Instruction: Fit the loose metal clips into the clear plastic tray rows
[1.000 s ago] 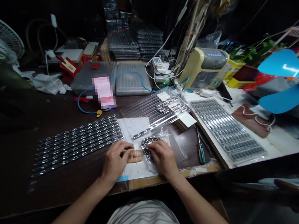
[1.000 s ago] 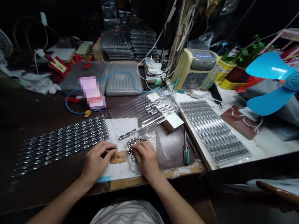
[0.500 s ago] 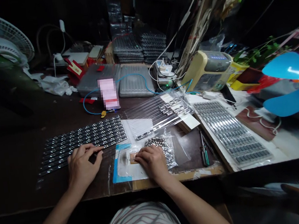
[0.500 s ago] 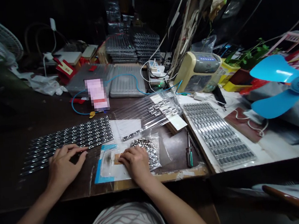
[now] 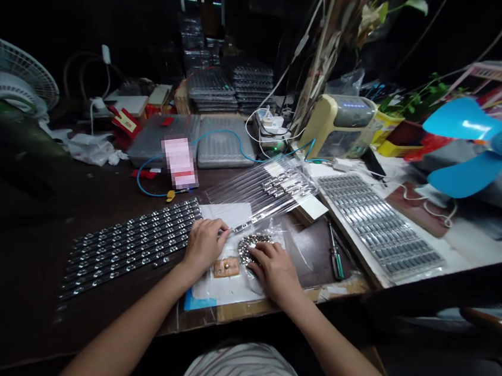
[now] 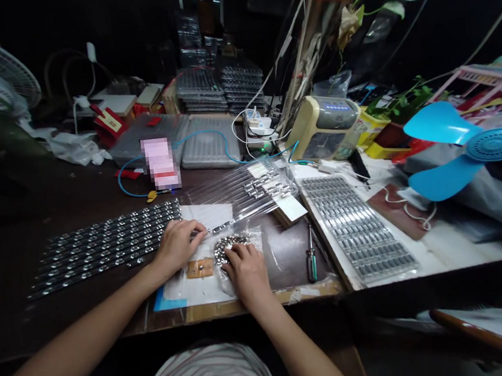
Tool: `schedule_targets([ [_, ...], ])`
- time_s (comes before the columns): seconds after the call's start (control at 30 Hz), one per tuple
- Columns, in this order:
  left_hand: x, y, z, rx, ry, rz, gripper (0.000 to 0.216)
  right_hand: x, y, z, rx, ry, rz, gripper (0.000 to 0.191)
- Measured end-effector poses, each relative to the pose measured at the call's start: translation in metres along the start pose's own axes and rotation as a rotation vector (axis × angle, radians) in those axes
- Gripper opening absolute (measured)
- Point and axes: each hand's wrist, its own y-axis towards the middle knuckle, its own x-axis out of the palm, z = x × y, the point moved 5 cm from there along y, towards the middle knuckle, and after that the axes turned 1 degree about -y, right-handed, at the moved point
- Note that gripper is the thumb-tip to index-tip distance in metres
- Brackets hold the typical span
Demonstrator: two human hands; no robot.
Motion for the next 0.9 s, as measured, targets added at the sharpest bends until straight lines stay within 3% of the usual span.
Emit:
schedule_targets([
  [0.1,-0.012,-0.019,-0.016,-0.105,-0.218,-0.008,0.016,0.004,-0.001,0.001,0.027,0.037,0.022,0.004],
  [0.23,-0.016,-0.049,-0.029,-0.185,-0.476,-0.106,0.029,0.009,0.005,0.001,0.048,0.096,0.109,0.005],
  [0.5,0.003,-0.073,-0.022,-0.194,-0.435,-0.027,0.017,0.009,0.003,0.009,0.062,0.278,0.219,0.012],
  [0.7,0.007,-0.074,-0.009,-0.055,-0.394,0.021,0.014,0.008,0.002,0.013,0.100,0.425,0.254,0.017],
  [0.9,0.010,-0.079,-0.005,0.010,-0.322,0.040,0.015,0.008,0.003,0.012,0.089,0.442,0.212,0.009],
])
